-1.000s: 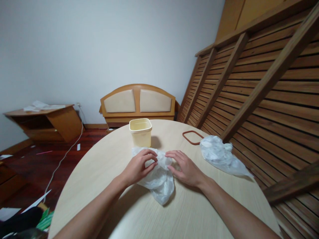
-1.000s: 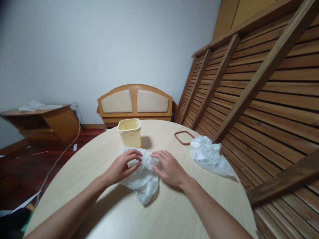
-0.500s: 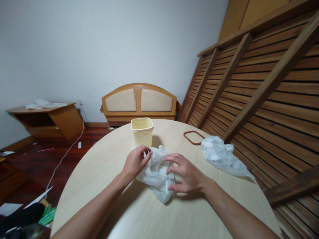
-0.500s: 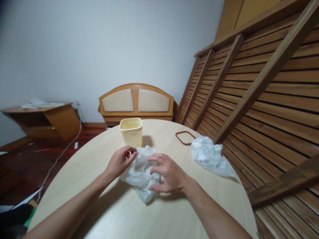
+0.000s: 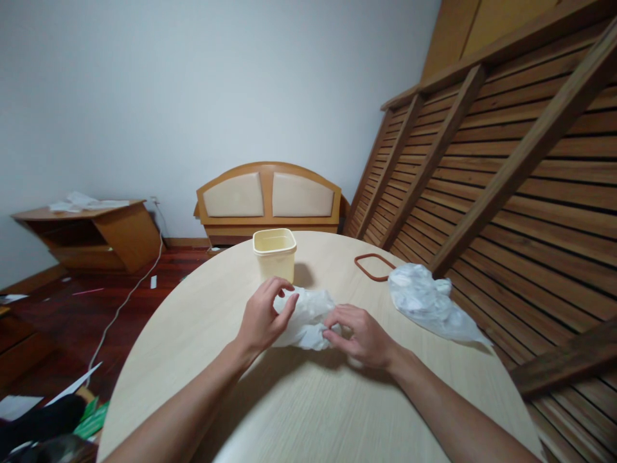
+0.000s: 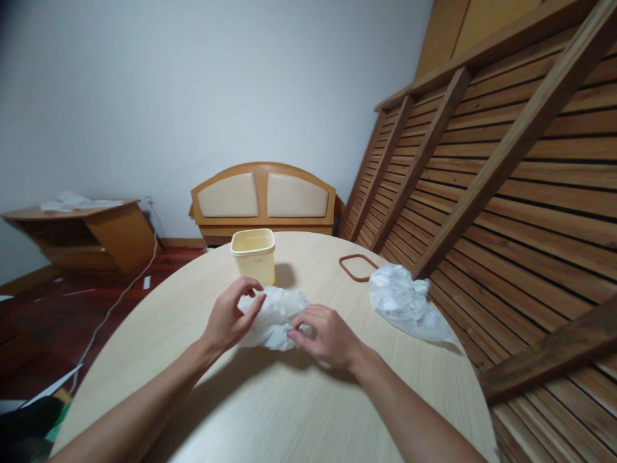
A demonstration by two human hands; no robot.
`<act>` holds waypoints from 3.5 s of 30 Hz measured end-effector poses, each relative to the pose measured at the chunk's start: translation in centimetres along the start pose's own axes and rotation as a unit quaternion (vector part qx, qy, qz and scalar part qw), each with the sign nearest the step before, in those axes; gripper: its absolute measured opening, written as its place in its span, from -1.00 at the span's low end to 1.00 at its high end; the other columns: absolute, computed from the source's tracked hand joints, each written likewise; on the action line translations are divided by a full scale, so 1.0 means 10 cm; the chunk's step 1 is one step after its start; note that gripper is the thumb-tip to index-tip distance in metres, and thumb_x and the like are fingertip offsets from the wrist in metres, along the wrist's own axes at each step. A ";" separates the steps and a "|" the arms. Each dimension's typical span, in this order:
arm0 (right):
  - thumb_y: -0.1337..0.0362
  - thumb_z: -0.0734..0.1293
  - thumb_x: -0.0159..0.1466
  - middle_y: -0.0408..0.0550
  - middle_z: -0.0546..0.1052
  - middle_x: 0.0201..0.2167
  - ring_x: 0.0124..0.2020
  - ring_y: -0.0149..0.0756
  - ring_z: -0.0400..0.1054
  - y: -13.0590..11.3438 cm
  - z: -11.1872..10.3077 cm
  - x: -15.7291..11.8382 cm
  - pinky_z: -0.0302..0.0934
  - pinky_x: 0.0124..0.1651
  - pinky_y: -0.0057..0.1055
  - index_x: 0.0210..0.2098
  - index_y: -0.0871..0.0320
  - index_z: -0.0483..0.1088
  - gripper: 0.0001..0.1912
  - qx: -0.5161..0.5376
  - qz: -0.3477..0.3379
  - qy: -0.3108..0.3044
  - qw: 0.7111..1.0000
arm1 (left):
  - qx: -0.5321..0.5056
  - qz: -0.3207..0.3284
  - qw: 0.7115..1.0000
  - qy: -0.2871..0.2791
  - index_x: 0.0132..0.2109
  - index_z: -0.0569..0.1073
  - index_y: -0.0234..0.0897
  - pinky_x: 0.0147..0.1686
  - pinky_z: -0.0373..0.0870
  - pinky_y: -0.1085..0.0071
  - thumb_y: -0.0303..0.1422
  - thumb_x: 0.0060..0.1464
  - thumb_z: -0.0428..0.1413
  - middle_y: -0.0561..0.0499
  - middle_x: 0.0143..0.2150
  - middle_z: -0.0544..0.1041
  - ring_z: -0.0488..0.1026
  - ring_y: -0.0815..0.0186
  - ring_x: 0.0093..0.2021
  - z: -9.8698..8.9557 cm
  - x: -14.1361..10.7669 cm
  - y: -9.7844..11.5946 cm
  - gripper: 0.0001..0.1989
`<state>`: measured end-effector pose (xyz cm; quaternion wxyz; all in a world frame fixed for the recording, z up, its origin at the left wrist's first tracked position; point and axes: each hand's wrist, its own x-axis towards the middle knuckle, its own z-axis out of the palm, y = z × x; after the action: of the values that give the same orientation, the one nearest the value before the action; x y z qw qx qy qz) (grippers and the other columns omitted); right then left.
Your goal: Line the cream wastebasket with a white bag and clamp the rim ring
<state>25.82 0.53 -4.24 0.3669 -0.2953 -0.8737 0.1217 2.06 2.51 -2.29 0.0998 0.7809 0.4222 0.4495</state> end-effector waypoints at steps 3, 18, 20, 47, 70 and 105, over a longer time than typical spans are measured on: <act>0.15 0.29 0.38 -0.11 0.58 -0.42 -0.39 -0.31 0.46 0.04 -0.03 -0.01 0.35 -0.27 -0.39 -0.33 0.11 0.44 -0.78 0.029 0.081 0.092 0.992 | 0.013 0.073 0.996 -0.050 -0.11 0.46 -0.22 -0.13 0.40 0.24 -0.19 0.24 0.07 -0.13 -0.16 0.57 0.48 0.18 -0.16 -0.02 -0.04 0.15 -0.78; 0.02 0.42 0.25 0.04 0.58 -0.15 -0.14 -0.14 0.49 0.11 -0.06 -0.06 0.40 -0.06 -0.23 0.00 0.11 0.40 -0.58 0.034 0.056 0.158 0.985 | -0.181 -0.085 0.980 0.000 -0.24 0.52 -0.26 -0.29 0.38 0.42 -0.21 0.24 0.08 -0.02 -0.32 0.58 0.49 0.27 -0.30 0.10 -0.03 0.19 -0.77; 0.08 0.43 0.25 0.03 0.57 -0.15 -0.13 -0.13 0.48 0.13 -0.06 -0.06 0.39 -0.04 -0.20 0.00 0.09 0.41 -0.62 0.013 0.057 0.167 0.984 | -0.215 -0.114 0.970 0.022 -0.25 0.52 -0.28 -0.33 0.38 0.44 -0.13 0.22 0.10 -0.01 -0.35 0.58 0.48 0.29 -0.34 0.09 -0.01 0.15 -0.71; 0.14 0.48 0.21 -0.06 0.52 -0.19 -0.27 -0.25 0.45 0.24 -0.14 -0.08 0.40 -0.13 -0.27 0.00 0.07 0.36 -0.58 -0.020 0.057 0.169 0.984 | -0.237 -0.195 0.929 0.207 -0.22 0.43 -0.28 -0.59 0.39 0.51 -0.17 0.11 0.10 0.05 -0.39 0.49 0.44 0.35 -0.46 -0.04 0.15 -0.10 -0.75; 0.28 0.32 0.28 -0.11 0.52 -0.35 -0.28 -0.22 0.47 0.38 -0.14 -0.07 0.35 -0.13 -0.27 -0.31 0.08 0.36 -0.97 -0.002 0.198 0.210 0.958 | -0.364 -0.254 0.883 0.155 -0.11 0.38 -0.26 -0.41 0.44 0.48 -0.04 -0.11 0.32 -0.04 -0.24 0.63 0.59 0.24 -0.23 -0.04 0.16 -0.03 -0.48; 0.19 0.35 0.22 -0.06 0.58 -0.36 -0.40 -0.24 0.45 0.63 -0.35 -0.11 0.38 -0.32 -0.33 -0.24 0.12 0.47 -0.84 0.027 0.214 0.404 0.889 | -0.093 -0.059 0.986 0.123 -0.13 0.48 -0.22 -0.05 0.41 0.24 -0.25 0.15 0.08 -0.13 -0.02 0.54 0.48 0.12 0.01 -0.05 0.04 0.00 -0.80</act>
<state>31.60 4.79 -5.15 0.6611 -0.4886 -0.5621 0.0910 1.79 2.72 -1.78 0.1452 0.6808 0.4327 0.5729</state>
